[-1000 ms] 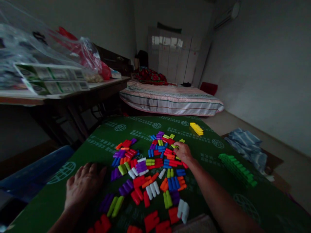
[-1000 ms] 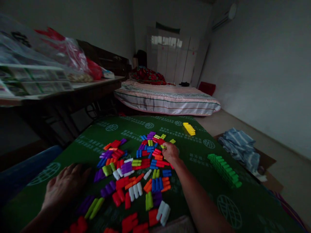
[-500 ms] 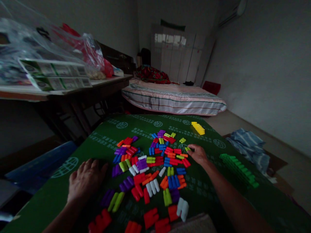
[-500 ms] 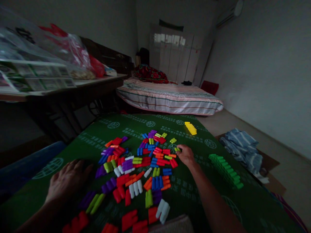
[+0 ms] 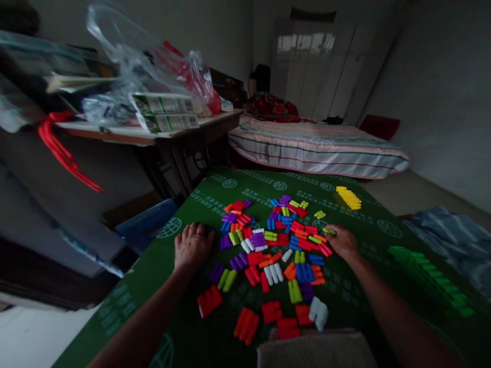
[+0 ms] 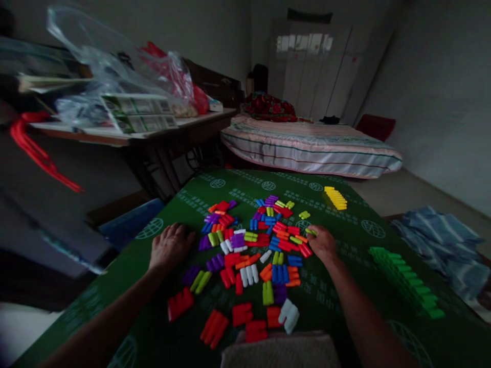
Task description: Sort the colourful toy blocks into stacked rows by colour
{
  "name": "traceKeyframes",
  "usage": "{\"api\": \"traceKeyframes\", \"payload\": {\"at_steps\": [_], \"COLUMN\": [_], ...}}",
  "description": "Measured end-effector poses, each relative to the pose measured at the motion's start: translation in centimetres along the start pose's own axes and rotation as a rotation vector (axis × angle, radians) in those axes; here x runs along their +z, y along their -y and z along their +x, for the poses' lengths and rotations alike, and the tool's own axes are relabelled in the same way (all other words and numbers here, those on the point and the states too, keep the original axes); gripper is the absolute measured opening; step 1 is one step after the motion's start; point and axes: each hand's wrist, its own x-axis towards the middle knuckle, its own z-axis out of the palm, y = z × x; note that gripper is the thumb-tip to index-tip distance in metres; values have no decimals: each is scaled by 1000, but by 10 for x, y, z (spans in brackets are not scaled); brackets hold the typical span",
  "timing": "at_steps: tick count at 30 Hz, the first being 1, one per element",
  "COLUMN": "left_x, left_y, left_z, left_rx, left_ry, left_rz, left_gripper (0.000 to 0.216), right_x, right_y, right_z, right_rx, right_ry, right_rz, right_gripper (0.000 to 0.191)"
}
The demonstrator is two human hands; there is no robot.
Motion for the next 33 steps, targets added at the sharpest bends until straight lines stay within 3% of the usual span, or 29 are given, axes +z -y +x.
{"api": "traceKeyframes", "payload": {"at_steps": [8, 11, 13, 15, 19, 23, 27, 33], "left_x": [2, 4, 4, 4, 2, 3, 1, -3], "left_y": [-1, 0, 0, 0, -1, -1, 0, 4], "left_z": [-4, -5, -4, -4, -5, -5, -4, 4], "left_rx": [2, 4, 4, 6, 5, -7, 5, 27], "left_ry": [-25, -29, -32, -30, -18, -13, -9, -20], "left_rz": [-24, -32, -36, -39, -35, -15, -18, -77], "left_gripper": [52, 52, 51, 51, 51, 52, 54, 59], "right_x": [1, -2, -2, 1, 16, 32, 36, 22], "right_y": [1, 23, 55, 100, 198, 259, 275, 259], "right_z": [-5, -14, -26, -42, -74, -90, -90, -69], "right_rx": [-27, -112, -280, -482, -790, -872, -874, -826], "right_ry": [24, -67, -146, -133, 100, 228, 303, 328], "right_rz": [-69, -154, -173, -106, -41, -153, -263, -162], "right_gripper": [31, 29, 28, 26, 23, 22, 22, 22]}}
